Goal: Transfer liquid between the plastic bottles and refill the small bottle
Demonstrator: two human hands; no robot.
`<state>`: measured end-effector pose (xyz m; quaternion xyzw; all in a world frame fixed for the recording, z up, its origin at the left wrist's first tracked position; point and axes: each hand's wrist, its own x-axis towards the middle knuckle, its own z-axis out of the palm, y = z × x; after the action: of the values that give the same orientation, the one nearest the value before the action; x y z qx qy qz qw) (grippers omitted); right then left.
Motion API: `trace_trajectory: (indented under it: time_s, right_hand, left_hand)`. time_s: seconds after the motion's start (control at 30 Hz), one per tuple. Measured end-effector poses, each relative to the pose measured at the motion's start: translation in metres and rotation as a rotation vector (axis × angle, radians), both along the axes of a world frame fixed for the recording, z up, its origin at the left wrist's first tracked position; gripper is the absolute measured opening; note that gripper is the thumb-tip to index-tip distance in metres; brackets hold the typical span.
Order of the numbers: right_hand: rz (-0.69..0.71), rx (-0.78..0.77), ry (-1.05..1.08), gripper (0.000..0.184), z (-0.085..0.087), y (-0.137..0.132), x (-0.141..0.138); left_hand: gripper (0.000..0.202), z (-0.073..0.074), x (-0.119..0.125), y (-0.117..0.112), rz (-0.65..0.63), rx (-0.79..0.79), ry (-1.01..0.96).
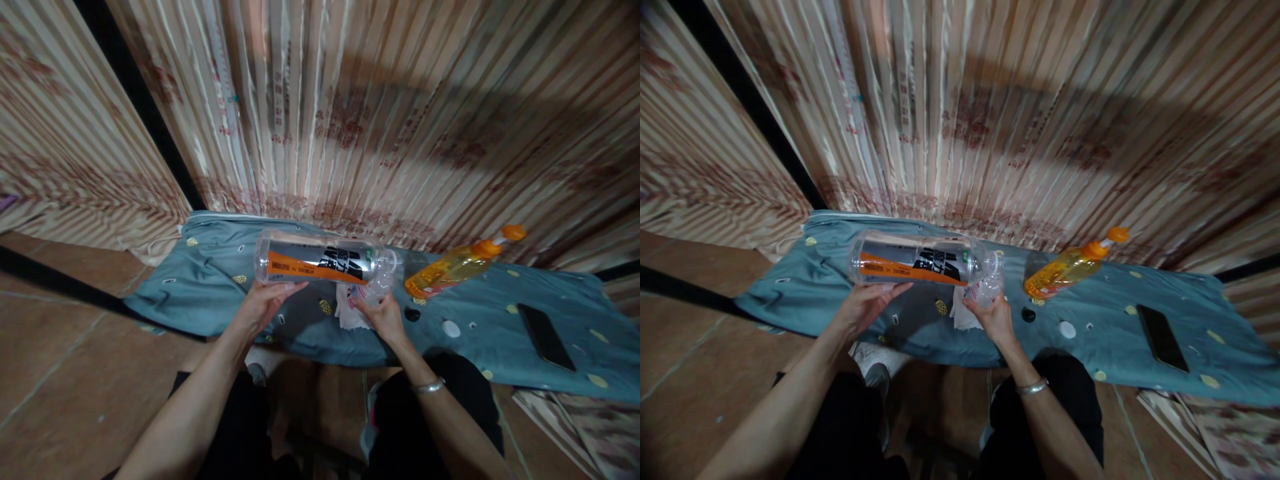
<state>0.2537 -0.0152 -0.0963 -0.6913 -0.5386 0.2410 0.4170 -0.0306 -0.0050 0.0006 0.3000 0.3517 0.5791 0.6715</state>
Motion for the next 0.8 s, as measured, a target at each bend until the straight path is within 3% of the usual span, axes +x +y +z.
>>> trace_trajectory:
  time_s: [0.27,0.8]
  right_hand:
    - [-0.088,-0.027,0.039,0.072,0.0019,0.0,-0.0033]
    - [-0.079,-0.031,-0.018,0.056,-0.004,0.0053,0.0004]
  left_hand:
    - [0.052,0.0022,0.0002,-0.0018,0.002,-0.008,-0.023]
    - [0.052,-0.006,0.0009,-0.0041,0.003,0.006,-0.043]
